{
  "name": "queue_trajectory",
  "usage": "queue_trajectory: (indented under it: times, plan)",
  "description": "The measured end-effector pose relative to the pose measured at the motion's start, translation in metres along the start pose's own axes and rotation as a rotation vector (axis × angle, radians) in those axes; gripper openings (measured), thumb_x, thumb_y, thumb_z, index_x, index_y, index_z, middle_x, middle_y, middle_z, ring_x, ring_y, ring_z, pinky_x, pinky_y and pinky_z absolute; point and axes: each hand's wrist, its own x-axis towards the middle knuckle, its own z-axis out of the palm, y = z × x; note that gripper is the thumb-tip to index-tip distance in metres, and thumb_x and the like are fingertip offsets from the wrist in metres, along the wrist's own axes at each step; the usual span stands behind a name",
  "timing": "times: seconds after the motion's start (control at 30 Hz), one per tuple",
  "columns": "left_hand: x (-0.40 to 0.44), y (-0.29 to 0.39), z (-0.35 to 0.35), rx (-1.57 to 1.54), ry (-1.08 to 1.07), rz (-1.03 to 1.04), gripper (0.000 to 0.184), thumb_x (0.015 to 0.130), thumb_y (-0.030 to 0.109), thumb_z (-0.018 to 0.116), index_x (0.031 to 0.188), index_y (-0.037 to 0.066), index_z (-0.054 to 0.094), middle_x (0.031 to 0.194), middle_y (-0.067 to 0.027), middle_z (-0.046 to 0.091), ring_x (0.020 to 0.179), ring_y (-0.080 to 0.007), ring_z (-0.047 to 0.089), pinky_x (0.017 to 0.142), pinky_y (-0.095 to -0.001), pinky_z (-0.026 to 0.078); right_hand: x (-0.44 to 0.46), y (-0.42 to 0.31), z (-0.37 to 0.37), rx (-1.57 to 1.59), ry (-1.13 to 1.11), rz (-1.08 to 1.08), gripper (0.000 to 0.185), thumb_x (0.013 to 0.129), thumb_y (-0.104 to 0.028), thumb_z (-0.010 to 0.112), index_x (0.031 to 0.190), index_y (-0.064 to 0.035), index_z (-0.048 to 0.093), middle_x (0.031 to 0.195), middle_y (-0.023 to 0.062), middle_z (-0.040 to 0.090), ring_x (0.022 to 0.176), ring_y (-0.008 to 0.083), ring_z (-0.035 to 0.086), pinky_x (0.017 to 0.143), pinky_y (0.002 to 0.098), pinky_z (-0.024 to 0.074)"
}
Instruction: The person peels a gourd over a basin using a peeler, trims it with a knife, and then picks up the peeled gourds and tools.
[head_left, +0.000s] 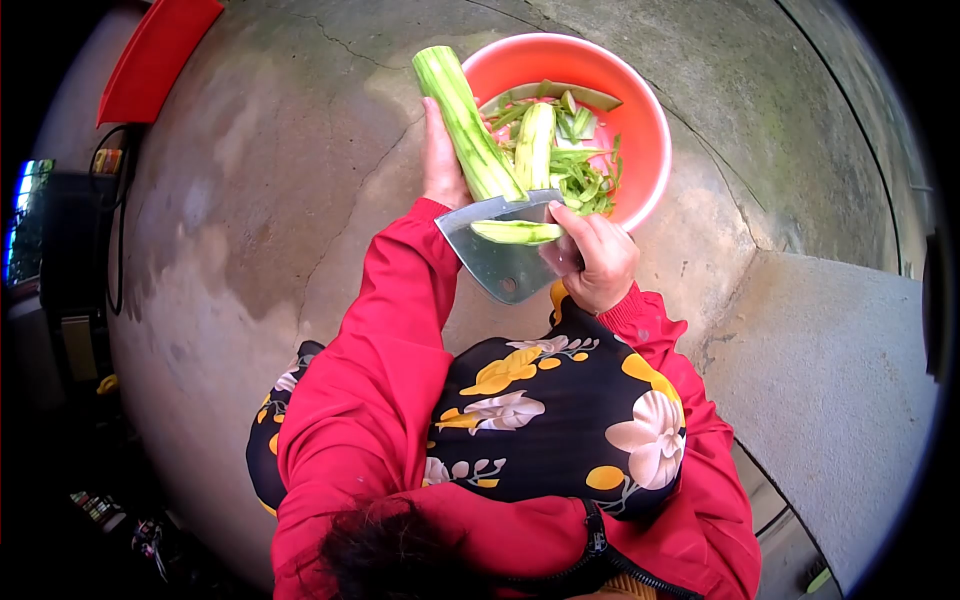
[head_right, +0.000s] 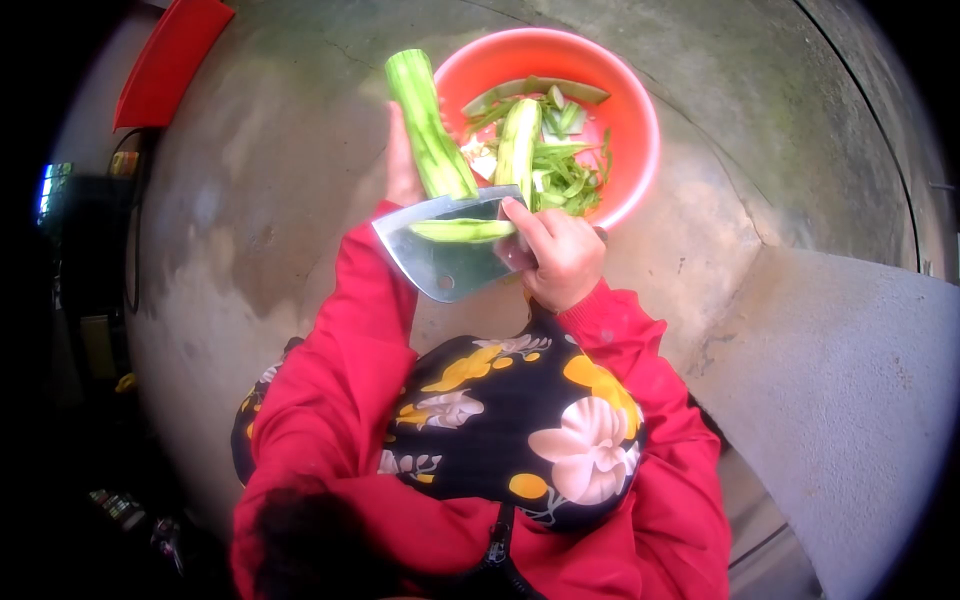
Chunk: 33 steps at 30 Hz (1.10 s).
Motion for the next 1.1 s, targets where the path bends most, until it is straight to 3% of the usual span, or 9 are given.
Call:
queue_trajectory:
  times: [0.07,0.4,0.5,0.57,0.67,0.77,0.87,0.93,1.1]
  plan:
    - [-0.002,0.000,0.003,0.043,-0.004,-0.006,0.066,0.085,0.064,0.033,0.105,0.004,0.051,0.074,-0.0046,0.050,0.066,-0.0141,0.053,0.064,-0.0301,0.050,-0.001,0.006,0.005,0.025,0.086,0.042,0.042,0.059,-0.009,0.070,0.101,-0.0116,0.063,0.059,0.0038,0.048,0.049,0.0212,0.049,0.047,0.0321,0.0395]
    - [-0.001,-0.002,0.013,-0.086,-0.058,-0.074,0.068,0.084,0.064,0.037,0.109,0.002,0.049,0.074,-0.0048,0.049,0.061,-0.0122,0.052,0.059,-0.0231,0.049,-0.003,0.015,0.001,-0.048,0.064,0.079,0.041,0.061,-0.011,0.071,0.101,-0.0106,0.062,0.059,0.0046,0.048,0.049,0.0217,0.050,0.047,0.0322,0.0406]
    - [0.007,-0.015,0.008,0.014,-0.060,0.097,0.057,0.089,0.057,0.035,0.109,0.005,0.046,0.077,-0.0076,0.053,0.060,-0.0130,0.054,0.054,-0.0259,0.049,0.004,-0.002,-0.005,-0.038,0.013,0.055,0.042,0.061,-0.011,0.070,0.102,-0.0107,0.062,0.060,0.0043,0.048,0.051,0.0216,0.050,0.048,0.0322,0.0404]
    - [0.000,-0.009,0.012,-0.052,-0.118,0.055,0.051,0.090,0.053,0.035,0.111,0.006,0.043,0.083,-0.0100,0.054,0.065,-0.0161,0.057,0.054,-0.0286,0.051,0.008,-0.009,-0.006,-0.010,-0.003,0.018,0.043,0.061,-0.012,0.070,0.103,-0.0112,0.062,0.061,0.0043,0.048,0.052,0.0216,0.050,0.049,0.0324,0.0398]
    - [-0.006,-0.008,0.022,-0.179,-0.139,0.017,0.051,0.091,0.051,0.035,0.113,0.006,0.042,0.089,-0.0114,0.054,0.073,-0.0202,0.060,0.062,-0.0314,0.053,0.004,-0.005,-0.001,-0.009,0.005,0.042,0.042,0.061,-0.012,0.070,0.102,-0.0112,0.062,0.061,0.0046,0.048,0.052,0.0218,0.049,0.049,0.0325,0.0392]
    - [0.001,-0.019,0.015,-0.190,-0.200,0.023,0.059,0.087,0.059,0.035,0.107,0.006,0.049,0.086,-0.0087,0.055,0.073,-0.0167,0.057,0.064,-0.0297,0.050,0.004,-0.003,0.001,-0.018,0.017,0.047,0.041,0.061,-0.012,0.069,0.101,-0.0113,0.062,0.062,0.0046,0.048,0.051,0.0219,0.049,0.049,0.0326,0.0395]
    - [0.013,-0.024,0.001,-0.163,-0.208,0.046,0.058,0.088,0.058,0.034,0.110,0.006,0.048,0.096,-0.0129,0.056,0.083,-0.0216,0.058,0.071,-0.0343,0.051,0.003,0.005,0.007,-0.024,0.043,0.060,0.040,0.061,-0.012,0.070,0.100,-0.0115,0.062,0.061,0.0046,0.049,0.051,0.0220,0.050,0.048,0.0326,0.0403]
    - [0.010,-0.021,-0.004,-0.148,-0.155,-0.106,0.061,0.088,0.059,0.033,0.115,0.006,0.047,0.104,-0.0164,0.055,0.091,-0.0248,0.058,0.075,-0.0370,0.051,0.003,0.014,0.008,-0.021,0.081,0.095,0.038,0.062,-0.012,0.070,0.099,-0.0116,0.063,0.061,0.0047,0.050,0.051,0.0219,0.052,0.048,0.0320,0.0414]
    - [0.014,-0.026,0.000,-0.167,-0.204,-0.072,0.064,0.088,0.059,0.033,0.121,0.005,0.043,0.111,-0.0174,0.054,0.094,-0.0251,0.057,0.077,-0.0370,0.051,0.003,0.010,0.002,-0.059,0.065,0.078,0.037,0.063,-0.006,0.068,0.100,-0.0094,0.061,0.061,0.0041,0.051,0.052,0.0205,0.053,0.050,0.0310,0.0417]
